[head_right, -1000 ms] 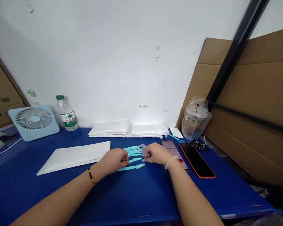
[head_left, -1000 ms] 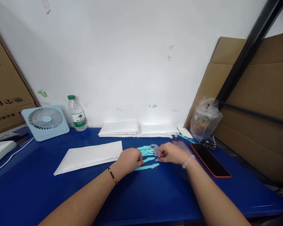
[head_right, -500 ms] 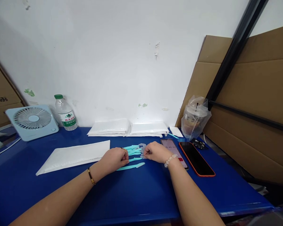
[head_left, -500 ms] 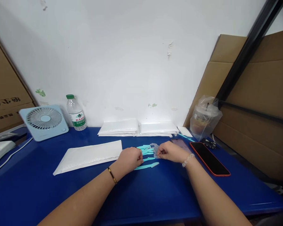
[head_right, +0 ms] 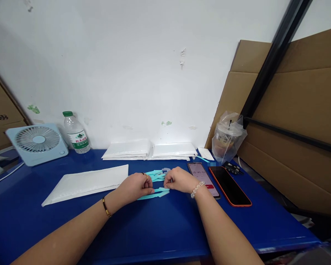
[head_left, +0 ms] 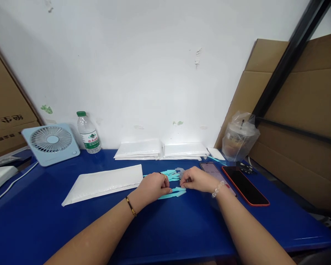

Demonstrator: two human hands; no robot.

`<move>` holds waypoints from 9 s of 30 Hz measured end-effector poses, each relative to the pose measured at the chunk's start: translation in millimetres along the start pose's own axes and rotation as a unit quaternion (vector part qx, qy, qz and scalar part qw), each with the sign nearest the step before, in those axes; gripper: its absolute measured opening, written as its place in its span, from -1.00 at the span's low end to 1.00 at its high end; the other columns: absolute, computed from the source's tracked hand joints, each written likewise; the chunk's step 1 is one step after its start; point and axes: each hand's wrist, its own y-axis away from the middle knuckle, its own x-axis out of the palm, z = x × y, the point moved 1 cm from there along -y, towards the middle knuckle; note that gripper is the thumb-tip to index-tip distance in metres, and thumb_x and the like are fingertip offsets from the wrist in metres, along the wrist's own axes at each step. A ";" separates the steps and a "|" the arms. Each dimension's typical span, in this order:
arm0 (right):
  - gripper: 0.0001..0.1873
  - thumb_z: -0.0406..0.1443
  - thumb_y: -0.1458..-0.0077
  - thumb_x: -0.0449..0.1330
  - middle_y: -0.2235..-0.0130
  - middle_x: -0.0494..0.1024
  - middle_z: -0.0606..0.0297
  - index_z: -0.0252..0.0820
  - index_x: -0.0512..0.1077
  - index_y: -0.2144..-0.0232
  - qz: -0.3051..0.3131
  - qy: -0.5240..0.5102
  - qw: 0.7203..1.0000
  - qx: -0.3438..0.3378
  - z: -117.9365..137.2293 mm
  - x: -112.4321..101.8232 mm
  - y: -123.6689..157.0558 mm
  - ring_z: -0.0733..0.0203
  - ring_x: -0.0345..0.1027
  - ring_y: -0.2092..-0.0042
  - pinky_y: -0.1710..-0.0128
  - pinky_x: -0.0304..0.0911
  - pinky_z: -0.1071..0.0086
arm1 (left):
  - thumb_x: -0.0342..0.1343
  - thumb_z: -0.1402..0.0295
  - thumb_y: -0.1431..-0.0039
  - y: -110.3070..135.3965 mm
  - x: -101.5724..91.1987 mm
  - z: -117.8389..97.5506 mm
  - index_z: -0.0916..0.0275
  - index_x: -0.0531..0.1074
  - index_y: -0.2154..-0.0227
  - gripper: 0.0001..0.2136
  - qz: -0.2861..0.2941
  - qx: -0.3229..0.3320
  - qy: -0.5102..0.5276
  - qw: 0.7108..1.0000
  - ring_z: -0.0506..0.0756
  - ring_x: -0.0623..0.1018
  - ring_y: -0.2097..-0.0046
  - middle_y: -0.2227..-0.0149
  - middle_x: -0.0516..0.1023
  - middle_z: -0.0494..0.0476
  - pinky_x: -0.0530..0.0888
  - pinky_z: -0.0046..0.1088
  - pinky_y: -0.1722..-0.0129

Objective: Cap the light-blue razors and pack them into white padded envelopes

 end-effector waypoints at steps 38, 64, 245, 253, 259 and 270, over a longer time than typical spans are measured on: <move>-0.84 -0.34 0.05 0.11 0.39 0.56 0.27 -0.17 0.52 0.47 -0.024 0.099 0.993 0.063 -8.9 -4.8 1.2 0.25 0.38 0.39 0.41 0.16 0.49 | -0.01 0.38 -0.04 -1.7 -4.5 4.9 0.22 0.40 0.52 -0.88 -0.026 -0.012 -0.099 0.995 0.02 0.42 0.43 0.43 0.48 0.06 0.22 -0.51 0.48; -0.86 -0.35 0.08 0.14 0.43 0.55 0.32 -0.17 0.51 0.49 -0.006 0.037 0.999 0.036 -2.7 1.9 -0.8 0.30 0.35 0.44 0.49 0.11 0.51 | 0.01 0.35 -0.02 -1.0 -1.5 4.3 0.20 0.42 0.53 -0.88 -0.024 -0.005 -0.068 0.997 0.01 0.41 0.44 0.45 0.49 0.04 0.20 -0.51 0.51; -0.68 -0.11 -0.03 0.12 0.48 0.47 0.33 -0.17 0.48 0.25 -0.135 -0.207 0.965 0.084 -32.1 2.4 -6.4 0.33 0.33 0.52 0.52 0.21 0.46 | -0.13 0.39 -0.12 -9.2 -11.4 19.4 0.25 0.32 0.56 -0.79 -0.079 0.007 -0.077 0.994 0.01 0.41 0.47 0.44 0.47 0.11 0.24 -0.47 0.43; -0.72 -0.19 0.16 0.28 0.49 0.49 0.29 -0.24 0.47 0.36 -0.146 -0.277 0.945 0.096 -31.0 3.6 -7.3 0.27 0.39 0.44 0.45 0.32 0.41 | -0.12 0.40 -0.11 -8.9 -12.0 18.9 0.25 0.29 0.59 -0.79 -0.077 0.002 -0.060 0.995 0.02 0.42 0.45 0.43 0.47 0.11 0.22 -0.48 0.43; -0.78 -0.22 0.13 0.26 0.46 0.52 0.27 -0.22 0.50 0.39 -0.141 -0.225 0.962 0.066 -27.0 5.8 -9.6 0.24 0.39 0.39 0.35 0.32 0.36 | -0.12 0.39 -0.13 -9.8 -8.9 22.4 0.25 0.30 0.57 -0.79 -0.086 0.020 -0.053 0.995 0.02 0.40 0.47 0.45 0.44 0.10 0.19 -0.49 0.46; -0.80 -0.22 -0.01 0.17 0.32 0.54 0.25 -0.14 0.51 0.30 -0.115 -0.087 0.990 -0.002 -19.8 10.9 -11.4 0.19 0.38 0.27 0.23 0.28 0.33 | -0.07 0.32 -0.14 -8.8 -1.7 17.3 0.20 0.43 0.43 -0.81 -0.055 0.049 -0.044 0.996 0.06 0.45 0.33 0.36 0.49 0.07 0.25 -0.49 0.37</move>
